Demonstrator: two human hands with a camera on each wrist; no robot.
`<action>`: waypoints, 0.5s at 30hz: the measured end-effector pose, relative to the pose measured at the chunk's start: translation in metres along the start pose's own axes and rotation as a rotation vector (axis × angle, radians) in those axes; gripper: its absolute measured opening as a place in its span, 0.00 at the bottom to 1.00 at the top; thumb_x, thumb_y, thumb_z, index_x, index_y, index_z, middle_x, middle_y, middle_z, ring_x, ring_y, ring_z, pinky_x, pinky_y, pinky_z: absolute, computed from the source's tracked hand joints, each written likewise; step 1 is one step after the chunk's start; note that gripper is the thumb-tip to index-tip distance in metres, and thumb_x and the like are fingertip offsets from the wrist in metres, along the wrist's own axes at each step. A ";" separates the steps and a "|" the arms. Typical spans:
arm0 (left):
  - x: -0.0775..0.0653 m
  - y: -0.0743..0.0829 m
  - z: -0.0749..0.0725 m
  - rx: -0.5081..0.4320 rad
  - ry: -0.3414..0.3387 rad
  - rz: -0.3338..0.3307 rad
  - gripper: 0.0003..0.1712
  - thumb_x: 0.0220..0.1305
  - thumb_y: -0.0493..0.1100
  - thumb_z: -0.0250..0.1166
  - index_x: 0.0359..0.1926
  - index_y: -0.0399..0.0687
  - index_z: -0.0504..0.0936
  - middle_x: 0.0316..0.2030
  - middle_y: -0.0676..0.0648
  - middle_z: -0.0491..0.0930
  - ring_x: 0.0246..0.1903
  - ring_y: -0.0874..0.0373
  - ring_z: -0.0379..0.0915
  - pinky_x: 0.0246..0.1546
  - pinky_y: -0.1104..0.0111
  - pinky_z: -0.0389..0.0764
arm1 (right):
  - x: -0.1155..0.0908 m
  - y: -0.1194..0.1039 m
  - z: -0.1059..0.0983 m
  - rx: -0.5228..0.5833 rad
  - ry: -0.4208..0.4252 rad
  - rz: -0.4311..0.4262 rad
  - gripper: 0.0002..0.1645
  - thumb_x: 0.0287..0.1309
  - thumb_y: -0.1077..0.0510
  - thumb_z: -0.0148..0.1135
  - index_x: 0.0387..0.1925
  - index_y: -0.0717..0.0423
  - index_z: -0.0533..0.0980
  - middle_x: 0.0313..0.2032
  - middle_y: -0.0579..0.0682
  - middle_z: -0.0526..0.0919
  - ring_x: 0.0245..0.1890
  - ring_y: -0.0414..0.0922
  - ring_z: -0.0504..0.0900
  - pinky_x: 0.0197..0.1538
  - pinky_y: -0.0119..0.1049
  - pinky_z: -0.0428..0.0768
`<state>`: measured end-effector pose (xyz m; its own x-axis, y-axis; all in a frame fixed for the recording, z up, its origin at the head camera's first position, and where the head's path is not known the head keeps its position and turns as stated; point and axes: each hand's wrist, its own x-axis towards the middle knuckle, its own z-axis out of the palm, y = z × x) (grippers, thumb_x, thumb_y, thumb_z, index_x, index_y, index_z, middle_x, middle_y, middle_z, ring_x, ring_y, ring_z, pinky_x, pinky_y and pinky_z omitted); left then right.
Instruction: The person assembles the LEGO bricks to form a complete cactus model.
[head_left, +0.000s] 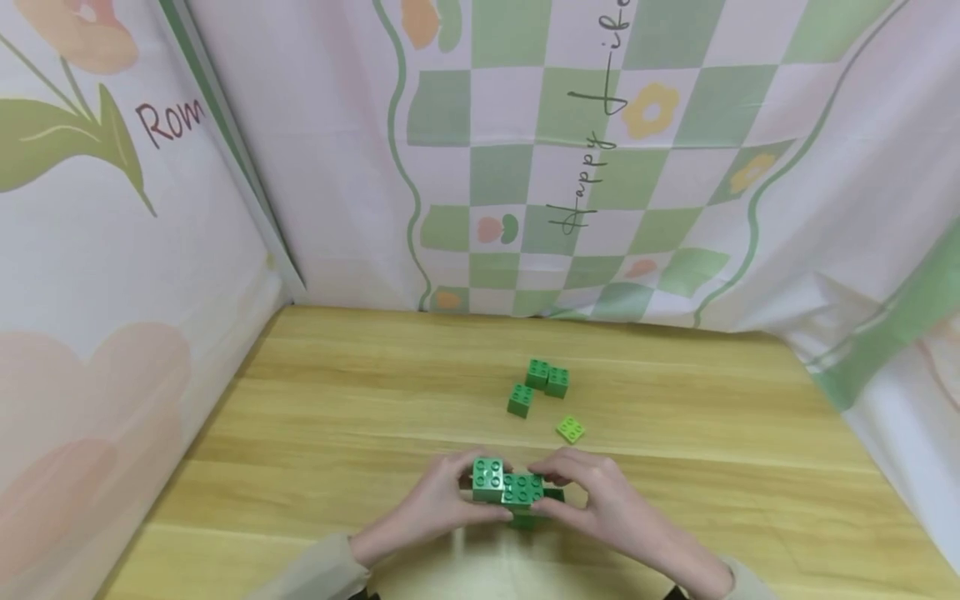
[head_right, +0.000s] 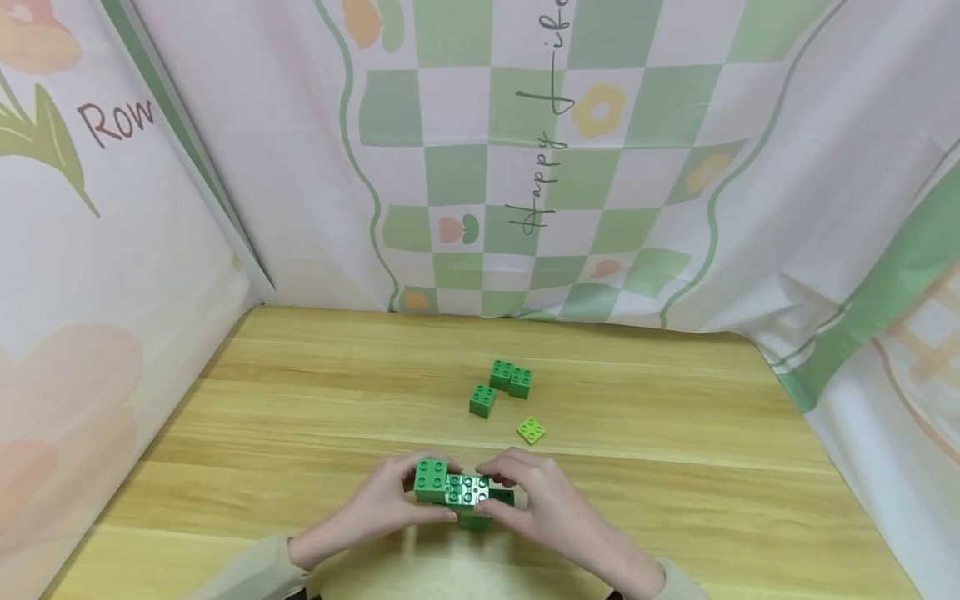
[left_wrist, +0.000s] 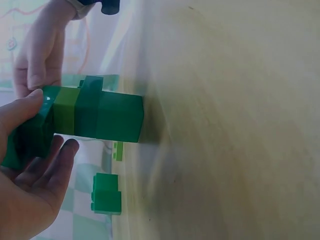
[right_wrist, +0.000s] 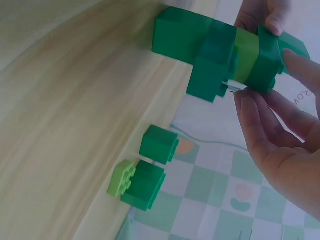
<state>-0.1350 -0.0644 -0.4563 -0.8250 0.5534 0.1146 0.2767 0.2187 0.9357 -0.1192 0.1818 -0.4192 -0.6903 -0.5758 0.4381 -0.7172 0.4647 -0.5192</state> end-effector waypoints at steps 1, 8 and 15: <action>0.000 0.000 0.001 -0.008 -0.001 -0.003 0.28 0.48 0.44 0.78 0.52 0.50 0.80 0.46 0.48 0.86 0.42 0.69 0.81 0.47 0.76 0.83 | 0.000 0.000 -0.001 -0.006 0.014 0.000 0.19 0.53 0.56 0.73 0.46 0.57 0.82 0.41 0.50 0.89 0.36 0.38 0.86 0.38 0.28 0.87; 0.000 0.000 0.003 -0.057 -0.002 -0.013 0.27 0.48 0.41 0.78 0.51 0.50 0.81 0.46 0.46 0.86 0.41 0.69 0.81 0.46 0.76 0.84 | -0.001 0.008 -0.011 -0.074 0.093 0.006 0.17 0.48 0.64 0.74 0.43 0.57 0.83 0.38 0.49 0.89 0.34 0.41 0.86 0.38 0.29 0.87; -0.001 -0.002 0.006 -0.070 0.003 -0.009 0.31 0.48 0.42 0.78 0.54 0.44 0.79 0.48 0.46 0.85 0.44 0.67 0.81 0.49 0.75 0.83 | -0.002 0.025 -0.021 -0.088 0.120 0.054 0.16 0.49 0.67 0.72 0.42 0.58 0.83 0.37 0.51 0.89 0.33 0.39 0.86 0.37 0.31 0.87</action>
<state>-0.1317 -0.0600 -0.4604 -0.8289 0.5490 0.1076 0.2346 0.1667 0.9577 -0.1380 0.2086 -0.4178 -0.7305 -0.4665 0.4987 -0.6810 0.5526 -0.4806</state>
